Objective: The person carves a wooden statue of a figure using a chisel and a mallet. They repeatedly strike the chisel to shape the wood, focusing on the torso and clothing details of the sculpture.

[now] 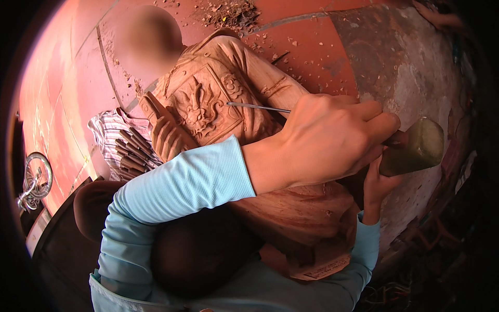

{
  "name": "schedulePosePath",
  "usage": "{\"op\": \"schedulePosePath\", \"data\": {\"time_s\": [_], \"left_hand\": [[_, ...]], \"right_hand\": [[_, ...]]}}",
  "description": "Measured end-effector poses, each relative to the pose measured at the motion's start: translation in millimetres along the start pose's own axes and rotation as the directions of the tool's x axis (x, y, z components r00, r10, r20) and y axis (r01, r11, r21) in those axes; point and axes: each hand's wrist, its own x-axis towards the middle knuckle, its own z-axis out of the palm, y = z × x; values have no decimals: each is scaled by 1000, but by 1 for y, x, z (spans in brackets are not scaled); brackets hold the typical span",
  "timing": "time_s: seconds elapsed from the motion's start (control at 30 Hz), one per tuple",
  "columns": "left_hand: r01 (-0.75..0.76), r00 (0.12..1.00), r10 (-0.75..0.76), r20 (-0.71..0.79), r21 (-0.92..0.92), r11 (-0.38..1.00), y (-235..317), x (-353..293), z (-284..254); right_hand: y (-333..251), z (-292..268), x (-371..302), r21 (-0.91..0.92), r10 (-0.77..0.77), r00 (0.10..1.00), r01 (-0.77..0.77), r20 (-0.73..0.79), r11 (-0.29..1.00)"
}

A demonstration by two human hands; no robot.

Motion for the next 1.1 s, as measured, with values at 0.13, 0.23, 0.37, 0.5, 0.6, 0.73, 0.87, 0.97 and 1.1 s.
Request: {"op": "schedulePosePath", "data": {"time_s": [0.13,0.23,0.37,0.5,0.6,0.73,0.87,0.97,1.1], "left_hand": [[16,994,-13,108,-27,1000,6,-4,-11],[26,978,-12,210,-62,998,8,-5,-18],[36,968,-7,249,-110,993,8,-7,-21],[32,959,10,282,-144,989,10,-6,-26],[26,956,22,293,-159,987,10,-7,-28],[6,952,53,302,-191,982,13,-7,-34],[19,929,78,361,-256,967,13,-11,-40],[-6,912,112,394,-260,965,12,-12,-45],[-8,896,118,427,-250,968,14,-13,-50]], "right_hand": [[-19,6,-4,66,84,996,-82,-33,994],[-9,-7,-12,7,14,1000,-14,3,1000],[-28,9,-12,136,-44,989,63,-140,989],[-19,-14,-16,-60,-46,998,44,-32,997],[-32,-7,-24,13,112,989,-111,-92,994],[-44,3,-26,186,190,959,-152,-209,971],[-45,-6,-34,162,174,977,-153,-123,975],[-39,-19,-38,125,105,993,-98,-53,987],[-25,-32,-45,80,33,997,-28,-63,996]]}}
